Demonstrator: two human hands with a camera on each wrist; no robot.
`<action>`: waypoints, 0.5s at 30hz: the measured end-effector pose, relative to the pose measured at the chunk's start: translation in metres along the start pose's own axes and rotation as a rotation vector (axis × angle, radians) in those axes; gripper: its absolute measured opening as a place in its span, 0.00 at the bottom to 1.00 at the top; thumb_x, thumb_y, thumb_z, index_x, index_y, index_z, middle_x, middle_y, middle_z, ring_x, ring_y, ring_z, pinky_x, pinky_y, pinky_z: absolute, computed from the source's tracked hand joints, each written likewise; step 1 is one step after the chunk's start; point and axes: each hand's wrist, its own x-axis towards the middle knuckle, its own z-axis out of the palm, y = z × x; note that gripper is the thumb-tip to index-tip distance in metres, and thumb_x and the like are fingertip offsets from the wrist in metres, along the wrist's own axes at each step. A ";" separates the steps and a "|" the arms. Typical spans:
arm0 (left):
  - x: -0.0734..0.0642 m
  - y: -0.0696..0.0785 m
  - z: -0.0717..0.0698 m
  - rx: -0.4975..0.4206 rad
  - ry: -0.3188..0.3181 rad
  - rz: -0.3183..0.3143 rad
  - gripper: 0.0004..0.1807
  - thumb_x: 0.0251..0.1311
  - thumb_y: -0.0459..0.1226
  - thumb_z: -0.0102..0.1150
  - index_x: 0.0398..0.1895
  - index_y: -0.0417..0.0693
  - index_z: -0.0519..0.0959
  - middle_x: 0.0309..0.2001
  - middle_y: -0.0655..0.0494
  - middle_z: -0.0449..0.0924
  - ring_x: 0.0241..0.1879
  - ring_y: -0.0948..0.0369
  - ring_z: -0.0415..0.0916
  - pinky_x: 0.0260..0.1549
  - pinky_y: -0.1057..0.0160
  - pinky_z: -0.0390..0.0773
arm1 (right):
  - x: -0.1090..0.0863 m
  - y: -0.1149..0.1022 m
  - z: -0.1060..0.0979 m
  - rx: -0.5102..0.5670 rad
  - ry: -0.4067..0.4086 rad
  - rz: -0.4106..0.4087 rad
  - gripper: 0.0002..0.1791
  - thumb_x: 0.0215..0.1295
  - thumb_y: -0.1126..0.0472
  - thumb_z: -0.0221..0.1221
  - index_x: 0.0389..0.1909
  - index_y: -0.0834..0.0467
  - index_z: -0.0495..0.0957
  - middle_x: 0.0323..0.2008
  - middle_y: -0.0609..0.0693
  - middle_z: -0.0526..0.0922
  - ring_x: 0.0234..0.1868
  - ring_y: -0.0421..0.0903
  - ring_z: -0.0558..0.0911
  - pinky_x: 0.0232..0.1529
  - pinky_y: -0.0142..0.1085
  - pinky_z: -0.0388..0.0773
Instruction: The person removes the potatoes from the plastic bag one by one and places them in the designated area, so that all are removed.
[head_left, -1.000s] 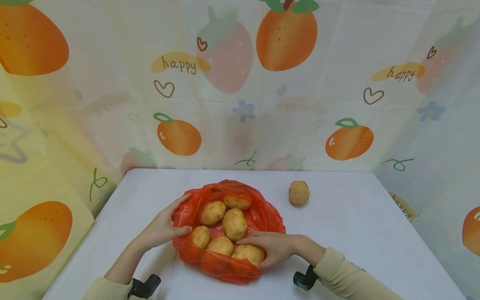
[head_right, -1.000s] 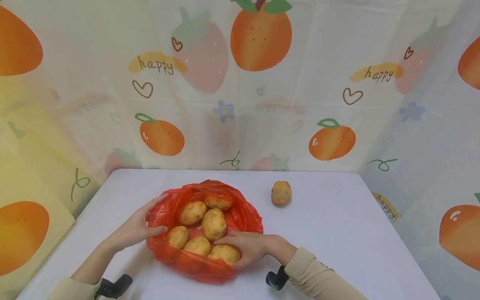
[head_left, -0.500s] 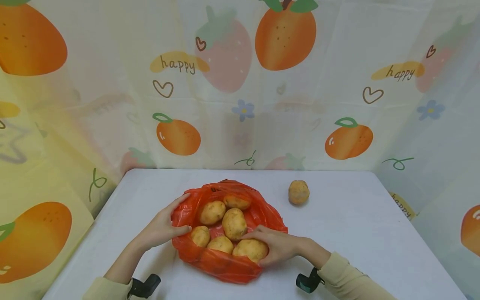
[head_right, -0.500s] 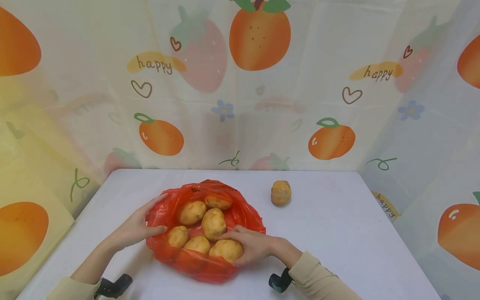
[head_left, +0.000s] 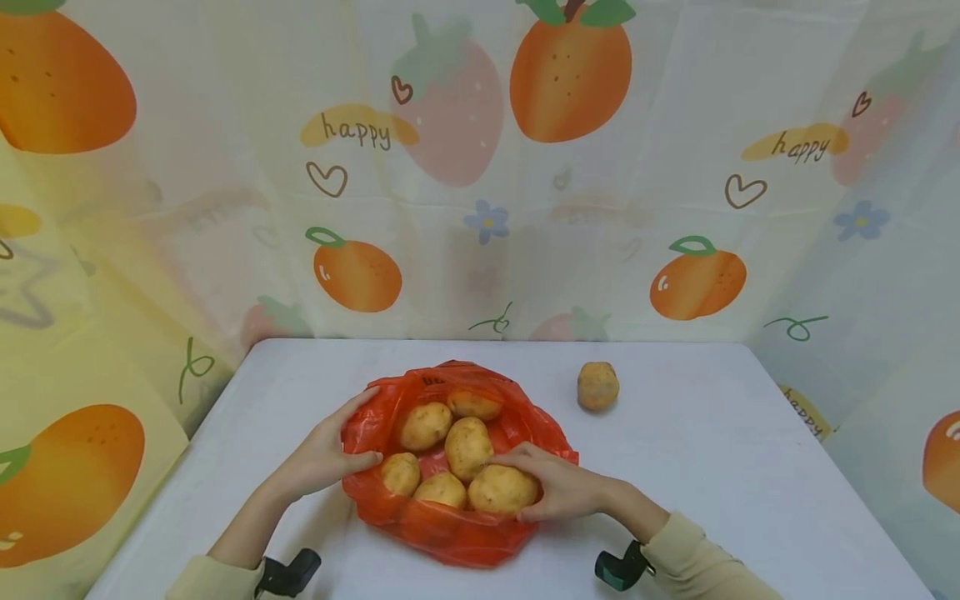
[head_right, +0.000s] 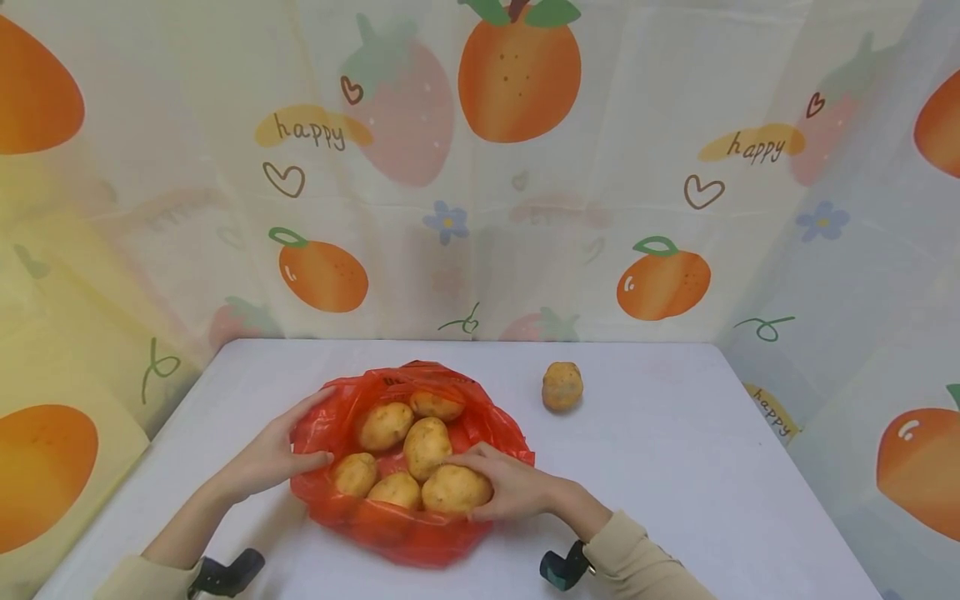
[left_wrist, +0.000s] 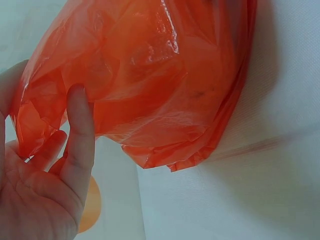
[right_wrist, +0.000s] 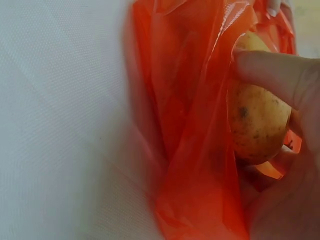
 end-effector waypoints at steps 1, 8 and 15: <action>0.000 0.000 0.000 0.000 0.001 0.002 0.46 0.49 0.36 0.66 0.70 0.65 0.53 0.65 0.47 0.59 0.58 0.45 0.64 0.42 0.52 0.79 | -0.001 0.000 0.000 0.005 0.004 0.001 0.38 0.55 0.54 0.62 0.67 0.43 0.58 0.55 0.40 0.66 0.56 0.39 0.66 0.59 0.39 0.67; 0.000 0.000 0.000 -0.005 -0.001 0.009 0.46 0.50 0.36 0.66 0.70 0.64 0.52 0.65 0.47 0.59 0.58 0.45 0.64 0.42 0.53 0.79 | -0.003 0.000 -0.002 0.011 0.041 -0.007 0.37 0.55 0.52 0.62 0.66 0.43 0.60 0.57 0.39 0.67 0.59 0.40 0.66 0.61 0.44 0.66; -0.001 0.001 0.000 -0.011 -0.003 0.013 0.46 0.48 0.39 0.67 0.70 0.64 0.52 0.65 0.47 0.60 0.58 0.45 0.65 0.43 0.53 0.79 | -0.006 -0.001 -0.005 0.050 0.095 0.006 0.36 0.55 0.52 0.63 0.66 0.44 0.61 0.60 0.39 0.66 0.61 0.42 0.65 0.61 0.48 0.66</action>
